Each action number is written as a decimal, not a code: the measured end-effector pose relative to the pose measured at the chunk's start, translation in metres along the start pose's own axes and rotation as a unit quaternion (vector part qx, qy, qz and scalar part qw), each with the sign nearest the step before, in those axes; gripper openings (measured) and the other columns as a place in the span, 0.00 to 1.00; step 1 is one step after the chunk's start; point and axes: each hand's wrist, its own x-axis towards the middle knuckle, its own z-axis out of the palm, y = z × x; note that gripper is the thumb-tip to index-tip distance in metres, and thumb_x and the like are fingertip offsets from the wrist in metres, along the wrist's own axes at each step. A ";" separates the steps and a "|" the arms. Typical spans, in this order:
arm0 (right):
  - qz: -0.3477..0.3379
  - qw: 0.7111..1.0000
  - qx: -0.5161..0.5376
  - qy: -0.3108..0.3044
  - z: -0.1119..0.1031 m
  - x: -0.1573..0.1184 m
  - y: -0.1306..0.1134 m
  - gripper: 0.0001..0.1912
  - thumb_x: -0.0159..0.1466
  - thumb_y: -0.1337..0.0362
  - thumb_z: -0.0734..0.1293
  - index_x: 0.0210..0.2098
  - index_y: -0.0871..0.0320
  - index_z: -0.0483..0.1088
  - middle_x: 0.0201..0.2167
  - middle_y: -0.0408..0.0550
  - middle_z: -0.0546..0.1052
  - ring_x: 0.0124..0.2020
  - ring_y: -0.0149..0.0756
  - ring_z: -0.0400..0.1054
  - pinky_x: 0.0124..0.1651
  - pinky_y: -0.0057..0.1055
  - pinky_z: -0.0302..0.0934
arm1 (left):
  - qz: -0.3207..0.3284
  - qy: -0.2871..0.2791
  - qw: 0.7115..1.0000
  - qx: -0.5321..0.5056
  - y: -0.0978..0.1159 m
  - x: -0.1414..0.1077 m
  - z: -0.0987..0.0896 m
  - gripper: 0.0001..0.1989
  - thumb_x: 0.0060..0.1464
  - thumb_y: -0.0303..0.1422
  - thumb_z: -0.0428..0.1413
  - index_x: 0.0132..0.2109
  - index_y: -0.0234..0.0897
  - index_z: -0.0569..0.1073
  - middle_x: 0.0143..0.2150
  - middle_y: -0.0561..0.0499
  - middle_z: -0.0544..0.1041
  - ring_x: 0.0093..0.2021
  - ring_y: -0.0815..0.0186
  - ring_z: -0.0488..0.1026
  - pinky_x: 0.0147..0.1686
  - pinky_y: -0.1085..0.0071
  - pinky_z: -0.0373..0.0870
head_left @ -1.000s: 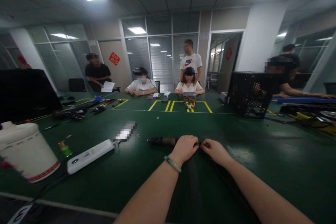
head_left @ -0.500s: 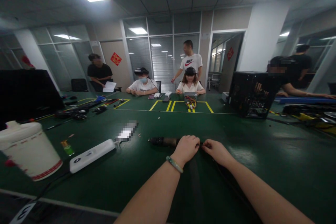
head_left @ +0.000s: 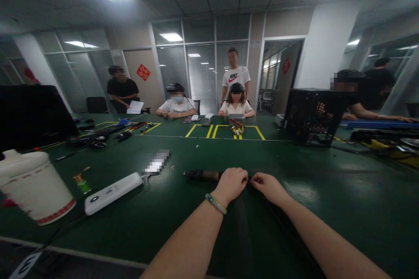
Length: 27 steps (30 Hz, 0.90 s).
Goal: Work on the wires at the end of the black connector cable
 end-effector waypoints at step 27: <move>0.011 1.000 -0.002 -0.014 -0.002 0.001 -0.001 0.09 0.63 0.60 0.64 0.35 0.56 0.75 0.31 0.45 0.79 0.30 0.35 0.71 0.31 0.27 0.57 | -0.010 -0.003 1.000 -0.013 0.001 0.000 -0.003 0.04 0.60 0.31 0.54 0.42 0.39 0.71 0.41 0.51 0.74 0.44 0.63 0.70 0.46 0.66 0.65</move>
